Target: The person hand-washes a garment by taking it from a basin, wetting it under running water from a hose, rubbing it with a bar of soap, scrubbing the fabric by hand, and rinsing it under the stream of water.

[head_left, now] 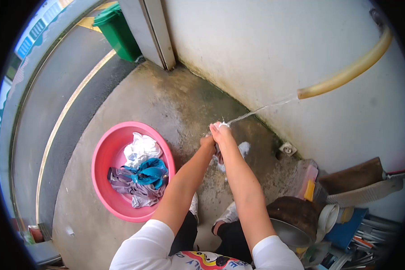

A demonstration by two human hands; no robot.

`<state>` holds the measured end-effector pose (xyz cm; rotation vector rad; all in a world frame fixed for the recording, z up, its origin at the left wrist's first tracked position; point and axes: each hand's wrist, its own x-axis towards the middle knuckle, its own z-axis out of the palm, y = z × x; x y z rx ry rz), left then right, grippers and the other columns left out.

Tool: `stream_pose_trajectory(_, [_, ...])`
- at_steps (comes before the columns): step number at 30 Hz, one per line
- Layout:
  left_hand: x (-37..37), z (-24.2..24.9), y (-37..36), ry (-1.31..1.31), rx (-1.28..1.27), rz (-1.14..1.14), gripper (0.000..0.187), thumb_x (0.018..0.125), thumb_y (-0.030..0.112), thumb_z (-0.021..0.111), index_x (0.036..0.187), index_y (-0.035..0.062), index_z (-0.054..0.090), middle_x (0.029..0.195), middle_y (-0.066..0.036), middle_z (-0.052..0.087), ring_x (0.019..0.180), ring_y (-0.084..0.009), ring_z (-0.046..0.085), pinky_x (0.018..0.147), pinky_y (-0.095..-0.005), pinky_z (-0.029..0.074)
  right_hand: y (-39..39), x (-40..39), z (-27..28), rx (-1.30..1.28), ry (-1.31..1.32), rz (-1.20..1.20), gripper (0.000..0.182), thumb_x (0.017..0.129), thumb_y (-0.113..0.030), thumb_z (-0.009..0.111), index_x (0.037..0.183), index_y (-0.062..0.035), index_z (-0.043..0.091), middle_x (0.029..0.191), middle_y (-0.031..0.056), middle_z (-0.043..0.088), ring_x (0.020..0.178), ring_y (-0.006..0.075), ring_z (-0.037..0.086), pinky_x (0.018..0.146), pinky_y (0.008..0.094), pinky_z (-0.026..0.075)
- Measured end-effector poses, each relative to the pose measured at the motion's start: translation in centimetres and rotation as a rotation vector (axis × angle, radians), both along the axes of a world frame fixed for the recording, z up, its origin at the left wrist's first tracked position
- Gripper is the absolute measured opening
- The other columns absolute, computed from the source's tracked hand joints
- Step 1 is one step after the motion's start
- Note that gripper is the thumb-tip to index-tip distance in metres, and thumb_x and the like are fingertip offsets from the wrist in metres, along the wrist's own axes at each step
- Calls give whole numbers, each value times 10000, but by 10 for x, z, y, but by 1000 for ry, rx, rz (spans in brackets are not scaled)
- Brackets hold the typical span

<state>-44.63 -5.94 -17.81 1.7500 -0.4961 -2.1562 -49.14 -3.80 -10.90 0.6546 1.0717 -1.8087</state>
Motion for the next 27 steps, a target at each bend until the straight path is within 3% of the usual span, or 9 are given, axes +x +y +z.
stream_pose_trajectory(2, [23, 24, 19, -117, -4, 75, 418, 744, 168, 705, 1084, -13, 543, 1051, -142, 597, 848, -262, 601, 689, -447, 506, 6, 7, 18, 11, 10, 22, 80, 877, -55, 440, 824, -19, 489, 774, 105, 501, 669, 248, 502, 685, 383, 519])
stream_pose_trajectory(4, [17, 39, 5, -146, -80, 88, 394, 690, 102, 744, 1013, -39, 569, 989, -163, 606, 774, -275, 608, 622, -461, 506, -8, -3, -19, -62, -7, 44, 115, 877, -61, 443, 779, -25, 488, 726, 98, 495, 651, 249, 503, 680, 373, 518])
stream_pose_trajectory(6, [20, 76, 15, -196, -125, 61, 369, 697, 117, 741, 994, -33, 583, 973, -155, 611, 799, -271, 611, 626, -459, 506, -7, -9, -12, -89, 25, 93, 101, 883, -48, 421, 856, 8, 501, 798, 116, 505, 722, 256, 516, 756, 375, 508])
stream_pose_trajectory(11, [-2, 13, -5, 2, -4, 121, 258, 735, 150, 716, 911, -5, 608, 902, -132, 628, 750, -243, 606, 623, -421, 505, -1, -7, -13, -124, 43, 92, 43, 859, -37, 489, 902, -46, 492, 869, 81, 488, 778, 201, 485, 768, 322, 452])
stream_pose_trajectory(16, [-31, -35, -6, 313, 34, 217, 248, 730, 161, 718, 880, -4, 610, 867, -123, 629, 697, -223, 594, 585, -402, 494, 13, -17, 29, -159, 38, 104, 353, 875, 57, 388, 1223, 116, 364, 1247, 226, 396, 1158, 293, 420, 1017, 374, 374])
stream_pose_trajectory(19, [-43, -60, -1, 446, 80, 239, 244, 727, 168, 720, 862, -3, 611, 846, -117, 629, 666, -211, 586, 562, -391, 488, 44, -34, 11, -233, 284, 241, 290, 854, 41, 461, 1138, 103, 463, 1115, 183, 513, 1044, 265, 522, 964, 356, 426])
stream_pose_trajectory(22, [-57, -48, 10, 346, -24, 55, 62, 846, 95, 554, 803, 56, 576, 809, -113, 621, 716, -249, 623, 648, -405, 532, 79, -52, 9, -185, 496, 243, 248, 830, 11, 514, 1068, 78, 532, 987, 132, 585, 943, 221, 580, 895, 344, 474])
stream_pose_trajectory(26, [-73, -47, 12, 229, -173, -96, 44, 823, 17, 510, 836, 28, 550, 759, -126, 591, 643, -252, 606, 576, -404, 521, 114, -60, -11, 190, 805, 335, 281, 842, -43, 526, 1118, 9, 544, 1044, 84, 594, 946, 169, 570, 770, 275, 470])
stream_pose_trajectory(27, [-63, 8, 17, 211, -218, -170, 79, 799, -18, 479, 832, 15, 543, 748, -135, 586, 616, -253, 602, 546, -409, 514, 124, -65, -19, 208, 858, 392, 326, 868, -152, 532, 1176, -47, 535, 1139, 56, 565, 1026, 166, 523, 798, 307, 436])
